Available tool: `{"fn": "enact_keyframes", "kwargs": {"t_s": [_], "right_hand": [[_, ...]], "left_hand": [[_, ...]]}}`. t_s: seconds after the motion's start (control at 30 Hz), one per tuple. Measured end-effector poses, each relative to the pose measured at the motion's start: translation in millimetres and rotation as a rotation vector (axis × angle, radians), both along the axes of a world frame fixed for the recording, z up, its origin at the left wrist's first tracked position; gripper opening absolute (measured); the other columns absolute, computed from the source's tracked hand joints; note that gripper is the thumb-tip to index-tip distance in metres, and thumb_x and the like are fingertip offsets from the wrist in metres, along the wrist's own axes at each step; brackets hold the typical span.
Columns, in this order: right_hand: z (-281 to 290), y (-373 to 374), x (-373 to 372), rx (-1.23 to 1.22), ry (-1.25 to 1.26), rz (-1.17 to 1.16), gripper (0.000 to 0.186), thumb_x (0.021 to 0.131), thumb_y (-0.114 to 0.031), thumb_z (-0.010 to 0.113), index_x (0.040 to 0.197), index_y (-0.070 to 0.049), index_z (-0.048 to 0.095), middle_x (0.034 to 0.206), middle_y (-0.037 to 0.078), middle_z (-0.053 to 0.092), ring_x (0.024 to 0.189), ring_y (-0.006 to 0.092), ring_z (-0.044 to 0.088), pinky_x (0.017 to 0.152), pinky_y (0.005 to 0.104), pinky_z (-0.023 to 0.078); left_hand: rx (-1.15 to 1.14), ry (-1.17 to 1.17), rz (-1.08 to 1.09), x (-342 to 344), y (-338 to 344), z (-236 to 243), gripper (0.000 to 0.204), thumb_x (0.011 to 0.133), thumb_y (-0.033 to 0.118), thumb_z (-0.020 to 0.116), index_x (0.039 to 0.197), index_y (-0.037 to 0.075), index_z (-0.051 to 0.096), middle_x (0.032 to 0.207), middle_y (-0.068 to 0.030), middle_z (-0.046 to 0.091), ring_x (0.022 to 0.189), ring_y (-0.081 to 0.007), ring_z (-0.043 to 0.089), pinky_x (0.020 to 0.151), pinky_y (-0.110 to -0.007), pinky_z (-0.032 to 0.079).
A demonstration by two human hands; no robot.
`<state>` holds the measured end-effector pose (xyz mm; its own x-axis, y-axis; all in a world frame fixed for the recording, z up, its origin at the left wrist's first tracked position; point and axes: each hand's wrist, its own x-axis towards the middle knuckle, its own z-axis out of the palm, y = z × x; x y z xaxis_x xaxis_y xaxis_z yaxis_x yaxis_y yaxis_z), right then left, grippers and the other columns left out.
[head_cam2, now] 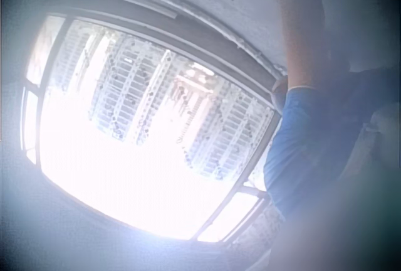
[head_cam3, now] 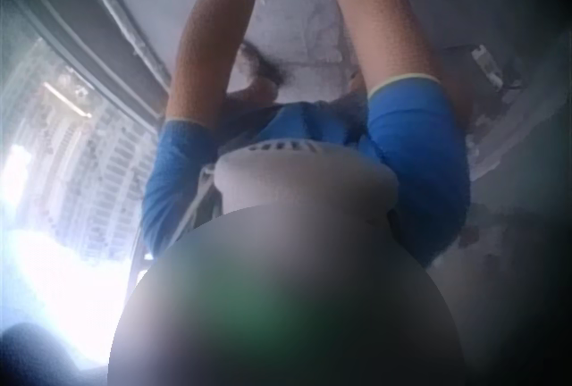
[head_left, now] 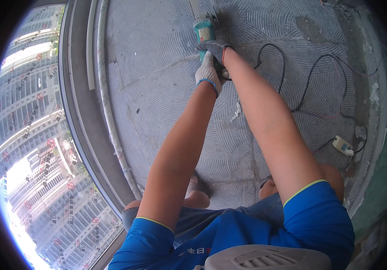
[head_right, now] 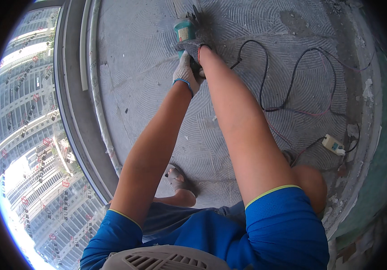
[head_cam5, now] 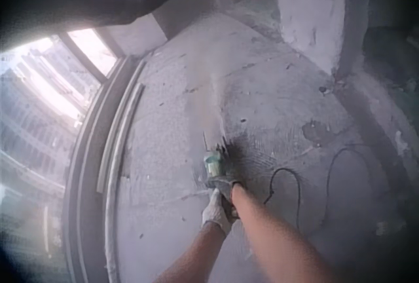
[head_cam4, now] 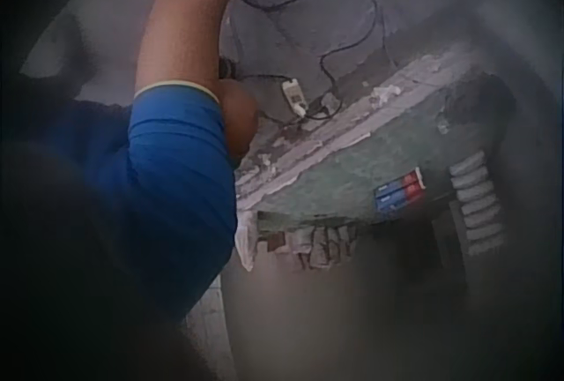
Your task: Cutting a straight line into a concrete floor using an angle grinder.
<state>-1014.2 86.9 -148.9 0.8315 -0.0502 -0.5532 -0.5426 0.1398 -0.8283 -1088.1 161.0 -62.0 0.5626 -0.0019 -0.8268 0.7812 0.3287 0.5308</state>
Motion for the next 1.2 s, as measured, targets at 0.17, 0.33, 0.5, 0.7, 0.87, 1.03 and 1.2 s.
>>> {"fn": "enact_keyframes", "kwargs": {"t_s": [0.17, 0.33, 0.5, 0.7, 0.87, 1.03, 1.2], "right_hand": [[2, 1, -4, -0.043, -0.055, -0.021, 0.078, 0.068, -0.031, 0.083, 0.134, -0.008, 0.048, 0.126, 0.013, 0.057, 0.113, 0.0278, 0.055, 0.097, 0.0414, 0.045], [7, 5, -15, -0.087, -0.112, -0.048, 0.085, 0.067, -0.033, 0.084, 0.138, -0.009, 0.044, 0.132, 0.013, 0.053, 0.118, 0.0277, 0.052, 0.1, 0.0407, 0.043], [21, 7, -35, -0.136, -0.182, -0.075, 0.093, 0.066, -0.035, 0.084, 0.143, -0.009, 0.039, 0.138, 0.013, 0.049, 0.124, 0.0276, 0.049, 0.104, 0.04, 0.04], [52, 5, -42, -0.314, -0.19, 0.049, 0.106, 0.064, -0.035, 0.086, 0.149, -0.011, 0.027, 0.147, 0.012, 0.041, 0.131, 0.027, 0.043, 0.109, 0.0382, 0.036], [24, 6, -49, -0.621, -0.263, 0.018, 0.106, 0.063, -0.032, 0.087, 0.149, -0.011, 0.029, 0.147, 0.012, 0.042, 0.133, 0.0264, 0.043, 0.11, 0.0364, 0.036], [22, 27, -76, 0.005, 0.062, -0.07, 0.06, 0.065, -0.02, 0.085, 0.118, -0.003, 0.063, 0.105, 0.014, 0.067, 0.096, 0.0263, 0.063, 0.086, 0.0398, 0.05], [-2, 24, -77, -0.212, -0.087, -0.037, 0.061, 0.066, -0.018, 0.084, 0.12, -0.003, 0.06, 0.107, 0.013, 0.066, 0.096, 0.0258, 0.062, 0.086, 0.0403, 0.05]], "left_hand": [[-0.01, -0.008, 0.005, -4, 3, -4, 0.034, 0.095, 0.045, 0.054, 0.099, 0.011, 0.057, 0.081, -0.0039, 0.06, 0.059, -0.0179, 0.056, 0.049, -0.03, 0.048], [-0.049, -0.006, 0.049, -13, 5, -5, 0.036, 0.094, 0.043, 0.057, 0.102, 0.008, 0.057, 0.078, -0.0068, 0.061, 0.049, -0.0172, 0.054, 0.044, -0.033, 0.048], [-0.005, 0.006, 0.026, -23, 16, -14, 0.037, 0.093, 0.043, 0.058, 0.103, 0.007, 0.057, 0.078, -0.0065, 0.06, 0.05, -0.0171, 0.054, 0.044, -0.033, 0.047], [-0.039, 0.001, 0.025, -33, 18, -14, 0.034, 0.094, 0.044, 0.056, 0.096, 0.01, 0.058, 0.076, -0.0046, 0.06, 0.049, -0.0164, 0.052, 0.045, -0.032, 0.045], [-0.021, 0.028, -0.007, -43, 11, -8, 0.035, 0.095, 0.047, 0.053, 0.094, 0.013, 0.058, 0.074, -0.0026, 0.06, 0.05, -0.0156, 0.051, 0.046, -0.031, 0.043], [-0.043, 0.031, -0.004, -63, 30, -11, 0.036, 0.096, 0.048, 0.051, 0.1, 0.013, 0.057, 0.079, -0.0031, 0.061, 0.051, -0.0163, 0.053, 0.047, -0.032, 0.044], [0.008, 0.076, -0.003, -74, 19, -7, 0.037, 0.096, 0.049, 0.051, 0.1, 0.013, 0.058, 0.082, -0.0024, 0.063, 0.053, -0.0163, 0.054, 0.048, -0.031, 0.046]]}}
